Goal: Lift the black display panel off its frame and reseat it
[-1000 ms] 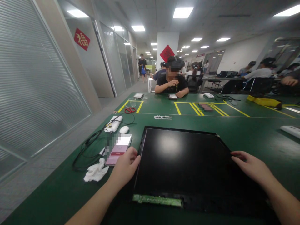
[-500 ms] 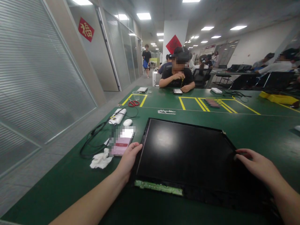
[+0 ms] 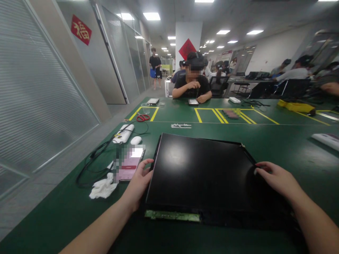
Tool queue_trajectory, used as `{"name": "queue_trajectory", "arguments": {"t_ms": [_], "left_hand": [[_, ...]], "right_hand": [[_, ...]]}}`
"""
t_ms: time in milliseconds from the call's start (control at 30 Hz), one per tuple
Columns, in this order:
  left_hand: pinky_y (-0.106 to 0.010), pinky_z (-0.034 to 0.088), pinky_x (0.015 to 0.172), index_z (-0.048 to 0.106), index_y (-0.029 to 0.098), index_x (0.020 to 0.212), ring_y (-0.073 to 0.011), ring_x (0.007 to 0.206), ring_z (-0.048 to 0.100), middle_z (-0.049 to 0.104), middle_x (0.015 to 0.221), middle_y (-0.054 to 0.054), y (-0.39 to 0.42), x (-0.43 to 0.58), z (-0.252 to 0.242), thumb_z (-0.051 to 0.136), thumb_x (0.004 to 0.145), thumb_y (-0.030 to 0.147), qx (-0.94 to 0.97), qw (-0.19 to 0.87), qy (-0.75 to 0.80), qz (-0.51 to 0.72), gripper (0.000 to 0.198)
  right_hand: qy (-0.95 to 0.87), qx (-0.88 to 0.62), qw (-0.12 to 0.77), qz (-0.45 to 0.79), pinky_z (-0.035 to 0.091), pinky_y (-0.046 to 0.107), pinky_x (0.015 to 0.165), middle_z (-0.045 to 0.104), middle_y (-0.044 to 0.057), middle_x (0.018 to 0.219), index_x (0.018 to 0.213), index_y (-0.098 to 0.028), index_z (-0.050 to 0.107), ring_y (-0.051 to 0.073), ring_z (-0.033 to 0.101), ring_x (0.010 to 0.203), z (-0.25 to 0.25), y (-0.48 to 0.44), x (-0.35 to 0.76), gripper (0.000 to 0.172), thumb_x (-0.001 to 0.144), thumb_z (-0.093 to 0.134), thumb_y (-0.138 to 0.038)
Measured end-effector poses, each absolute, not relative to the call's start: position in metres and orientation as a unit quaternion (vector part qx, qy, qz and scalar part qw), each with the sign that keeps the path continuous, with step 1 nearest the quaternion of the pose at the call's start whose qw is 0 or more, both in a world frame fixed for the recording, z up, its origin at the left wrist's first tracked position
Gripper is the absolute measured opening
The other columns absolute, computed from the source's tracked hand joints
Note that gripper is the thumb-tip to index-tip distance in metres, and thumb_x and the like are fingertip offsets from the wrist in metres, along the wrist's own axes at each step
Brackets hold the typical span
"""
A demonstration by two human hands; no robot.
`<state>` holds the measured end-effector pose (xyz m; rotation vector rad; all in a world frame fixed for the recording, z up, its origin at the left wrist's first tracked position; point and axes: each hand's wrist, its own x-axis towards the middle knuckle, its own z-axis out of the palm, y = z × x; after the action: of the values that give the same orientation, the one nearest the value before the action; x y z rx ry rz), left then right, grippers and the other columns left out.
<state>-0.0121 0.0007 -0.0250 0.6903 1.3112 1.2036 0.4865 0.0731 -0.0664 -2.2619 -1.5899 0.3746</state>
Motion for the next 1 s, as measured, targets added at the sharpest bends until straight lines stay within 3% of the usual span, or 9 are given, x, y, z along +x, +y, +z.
{"name": "queue_trajectory", "arguments": {"t_ms": [100, 300, 533, 800, 900, 1000], "left_hand": [[-0.029, 0.055, 0.06, 0.058, 0.023, 0.116, -0.0231, 0.073, 0.077, 0.079, 0.095, -0.002, -0.003, -0.01, -0.012, 0.097, 0.055, 0.047, 0.308, 0.594, 0.566, 0.481, 0.076], [-0.031, 0.057, 0.065, 0.072, 0.02, 0.106, -0.027, 0.083, 0.077, 0.082, 0.095, -0.004, -0.006, -0.017, -0.004, 0.097, 0.056, 0.04, 0.361, 0.606, 0.56, 0.434, 0.06], [-0.039, 0.06, 0.087, 0.083, 0.022, 0.086, -0.0337, 0.099, 0.076, 0.083, 0.095, -0.009, -0.001, -0.028, -0.003, 0.09, 0.066, 0.051, 0.479, 0.516, 0.575, 0.417, 0.036], [-0.053, 0.04, 0.122, 0.085, 0.026, 0.077, -0.0432, 0.135, 0.062, 0.08, 0.127, -0.011, 0.005, -0.034, -0.009, 0.079, 0.071, 0.049, 0.524, 0.436, 0.607, 0.409, 0.025], [-0.052, 0.036, 0.126, 0.085, 0.026, 0.076, -0.0415, 0.14, 0.059, 0.078, 0.133, -0.01, 0.006, -0.038, -0.014, 0.076, 0.073, 0.046, 0.507, 0.415, 0.613, 0.443, 0.022], [-0.052, 0.045, 0.12, 0.087, 0.026, 0.084, -0.0398, 0.134, 0.065, 0.08, 0.128, -0.01, 0.005, -0.042, -0.019, 0.074, 0.074, 0.044, 0.478, 0.41, 0.607, 0.485, 0.024]], "right_hand": [[-0.563, -0.796, 0.182, 0.125, 0.054, 0.042, 0.077, 0.079, 0.01, 0.095, 0.103, -0.023, 0.079, 0.03, 0.072, 0.085, -0.068, 0.073, 0.486, 0.047, 0.077, 0.054, -0.054], [-0.567, -0.793, 0.197, 0.106, 0.055, 0.043, 0.08, 0.081, 0.01, 0.102, 0.101, -0.024, 0.082, 0.033, 0.074, 0.094, -0.071, 0.072, 0.486, 0.048, 0.078, 0.053, -0.054], [-0.578, -0.784, 0.206, 0.094, 0.056, 0.042, 0.079, 0.08, 0.009, 0.098, 0.099, -0.024, 0.082, 0.031, 0.074, 0.091, -0.07, 0.071, 0.482, 0.042, 0.081, 0.055, -0.051], [-0.569, -0.786, 0.212, 0.119, 0.055, 0.039, 0.079, 0.079, 0.007, 0.097, 0.102, -0.026, 0.082, 0.029, 0.074, 0.091, -0.063, 0.066, 0.473, 0.042, 0.082, 0.055, -0.05], [-0.571, -0.782, 0.221, 0.119, 0.054, 0.039, 0.082, 0.079, 0.007, 0.095, 0.1, -0.026, 0.081, 0.028, 0.073, 0.091, -0.06, 0.065, 0.468, 0.041, 0.081, 0.055, -0.05], [-0.571, -0.78, 0.226, 0.12, 0.054, 0.039, 0.083, 0.079, 0.006, 0.094, 0.099, -0.027, 0.081, 0.027, 0.073, 0.09, -0.06, 0.064, 0.467, 0.04, 0.08, 0.055, -0.051]]}}
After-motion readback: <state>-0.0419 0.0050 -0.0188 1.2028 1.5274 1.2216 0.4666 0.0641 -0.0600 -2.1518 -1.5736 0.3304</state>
